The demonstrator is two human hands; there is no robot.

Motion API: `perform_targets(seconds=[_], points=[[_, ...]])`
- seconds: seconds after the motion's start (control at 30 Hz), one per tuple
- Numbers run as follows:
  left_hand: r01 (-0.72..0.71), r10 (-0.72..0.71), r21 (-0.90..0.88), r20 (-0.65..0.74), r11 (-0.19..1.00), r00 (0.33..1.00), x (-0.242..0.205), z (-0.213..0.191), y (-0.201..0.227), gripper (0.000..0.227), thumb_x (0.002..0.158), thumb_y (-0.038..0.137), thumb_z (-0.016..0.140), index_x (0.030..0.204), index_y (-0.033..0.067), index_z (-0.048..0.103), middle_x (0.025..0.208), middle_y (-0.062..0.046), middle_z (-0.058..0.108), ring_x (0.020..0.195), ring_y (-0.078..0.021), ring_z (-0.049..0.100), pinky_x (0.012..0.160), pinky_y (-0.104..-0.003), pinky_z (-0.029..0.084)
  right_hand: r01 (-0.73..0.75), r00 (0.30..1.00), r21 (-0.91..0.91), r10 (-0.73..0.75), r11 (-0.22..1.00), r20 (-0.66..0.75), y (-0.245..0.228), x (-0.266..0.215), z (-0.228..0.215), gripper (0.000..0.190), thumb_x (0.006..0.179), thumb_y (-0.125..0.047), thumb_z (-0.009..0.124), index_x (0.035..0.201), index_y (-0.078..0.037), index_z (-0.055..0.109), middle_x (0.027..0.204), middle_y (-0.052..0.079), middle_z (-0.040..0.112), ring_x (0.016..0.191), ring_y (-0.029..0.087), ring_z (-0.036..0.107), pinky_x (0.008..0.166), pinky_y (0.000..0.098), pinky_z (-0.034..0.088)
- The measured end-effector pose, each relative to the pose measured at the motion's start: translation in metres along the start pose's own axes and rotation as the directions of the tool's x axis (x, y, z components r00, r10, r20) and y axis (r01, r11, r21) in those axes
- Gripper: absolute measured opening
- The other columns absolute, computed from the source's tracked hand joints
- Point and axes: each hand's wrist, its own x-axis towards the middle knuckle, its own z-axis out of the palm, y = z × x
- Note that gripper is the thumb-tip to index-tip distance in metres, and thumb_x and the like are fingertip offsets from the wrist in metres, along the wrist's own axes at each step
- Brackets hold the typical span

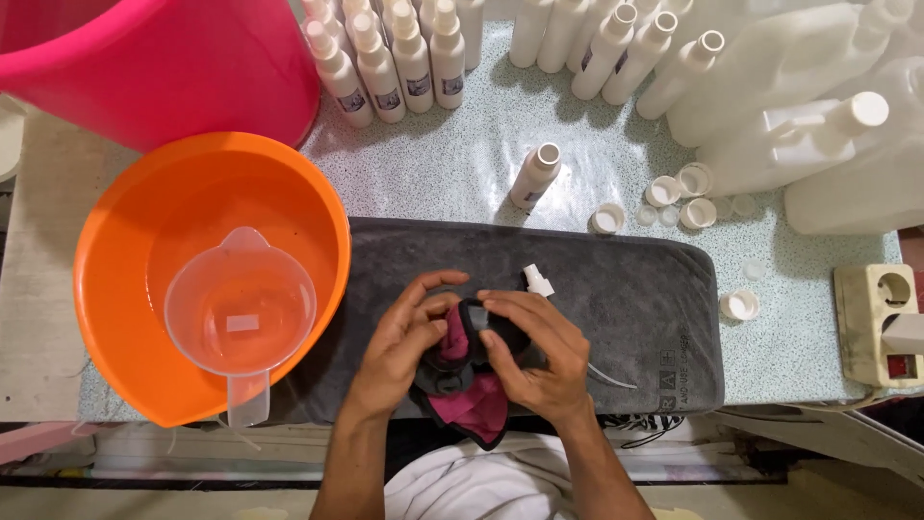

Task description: Assembling small plastic bottles by inserting spray pumps and wiping them clean with a cloth.

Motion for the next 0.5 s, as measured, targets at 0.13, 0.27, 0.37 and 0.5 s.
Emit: perform_targets(seconds=[0.13,0.27,0.37,0.5], points=[[-0.045,0.045,-0.016,-0.008,0.999,0.999,0.003,-0.009,-0.003,0.054,0.092,0.002,0.06,0.143,-0.0075,0.047,0.107,-0.017,0.071,0.088,-0.017,0.066,0.077,-0.029,0.055,0.03,0.999,-0.079,-0.034,0.996,-0.04,0.001,0.004,-0.004,0.022,0.084,0.006,0.077,0.104,0.01,0.072,0.098,0.022,0.077,0.092,0.043,0.077,0.077,0.0514,0.062],[-0.152,0.122,-0.123,-0.222,0.981,0.967,0.001,-0.015,-0.013,0.047,0.088,0.001,0.071,0.131,-0.0065,0.054,0.106,-0.015,0.072,0.093,-0.0182,0.068,0.081,-0.029,0.055,0.047,0.997,-0.134,-0.055,0.99,-0.051,0.006,-0.001,-0.008,0.02,0.083,0.005,0.078,0.103,0.007,0.075,0.093,0.018,0.073,0.083,0.036,0.072,0.069,0.0421,0.059],[-0.163,0.137,-0.068,-0.284,0.984,0.949,0.001,-0.004,-0.006,0.039,0.086,-0.003,0.074,0.123,-0.005,0.06,0.109,-0.012,0.069,0.093,-0.0172,0.067,0.081,-0.029,0.057,0.034,0.998,-0.118,-0.04,0.992,-0.044,0.009,-0.004,-0.002,0.023,0.081,0.006,0.079,0.103,0.006,0.077,0.088,0.017,0.071,0.076,0.032,0.069,0.066,0.0405,0.058],[-0.198,0.268,0.321,-0.189,0.926,0.945,0.002,-0.002,-0.01,0.025,0.091,0.003,0.075,0.113,-0.005,0.07,0.114,-0.015,0.065,0.109,-0.0197,0.061,0.091,-0.034,0.053,-0.009,0.999,-0.088,0.005,0.996,-0.044,0.007,-0.007,0.001,0.023,0.077,0.006,0.082,0.099,0.004,0.078,0.084,0.016,0.07,0.072,0.03,0.069,0.063,0.0401,0.058]])
